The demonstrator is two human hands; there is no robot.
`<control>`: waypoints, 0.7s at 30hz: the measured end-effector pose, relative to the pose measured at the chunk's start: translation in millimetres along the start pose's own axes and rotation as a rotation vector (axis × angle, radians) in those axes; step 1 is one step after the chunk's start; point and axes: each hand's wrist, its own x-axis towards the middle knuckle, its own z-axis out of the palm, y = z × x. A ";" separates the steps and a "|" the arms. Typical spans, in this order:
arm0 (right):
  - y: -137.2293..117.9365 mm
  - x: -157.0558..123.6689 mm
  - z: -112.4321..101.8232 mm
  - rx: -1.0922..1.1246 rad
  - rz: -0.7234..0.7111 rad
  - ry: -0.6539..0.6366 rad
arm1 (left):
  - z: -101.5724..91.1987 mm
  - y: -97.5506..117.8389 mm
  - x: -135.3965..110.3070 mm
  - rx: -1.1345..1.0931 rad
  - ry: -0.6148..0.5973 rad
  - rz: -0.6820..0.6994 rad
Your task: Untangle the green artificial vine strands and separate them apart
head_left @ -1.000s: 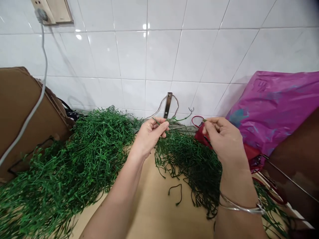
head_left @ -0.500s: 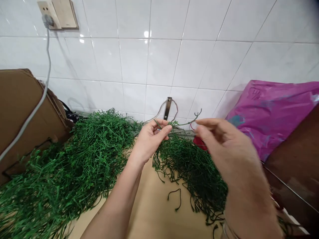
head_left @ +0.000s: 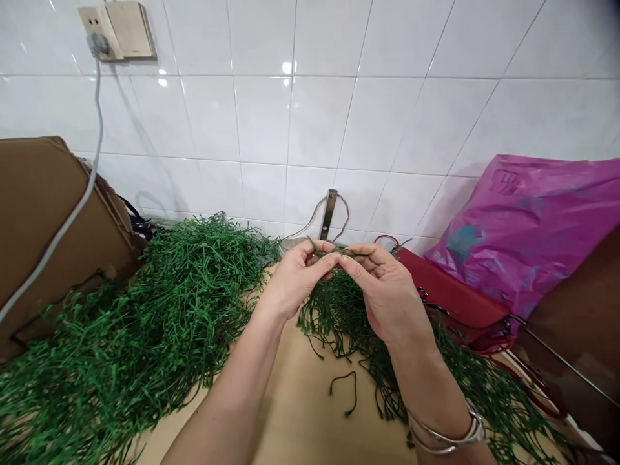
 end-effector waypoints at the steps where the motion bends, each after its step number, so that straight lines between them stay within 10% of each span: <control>1: -1.0 0.5 -0.4 0.041 0.021 0.008 | 0.1 -0.7 0.2 0.014 -0.012 0.009; 8: -11.2 -0.5 -9.2 0.013 0.065 -0.034 | 4.5 -6.9 4.2 0.031 0.037 0.098; 16: -12.6 1.6 -28.7 -0.931 -0.373 0.177 | 7.1 -5.9 0.9 0.253 0.093 0.162; 21: -1.4 9.4 -34.7 -1.139 -0.537 0.229 | 20.7 -16.4 -0.7 0.365 0.104 0.190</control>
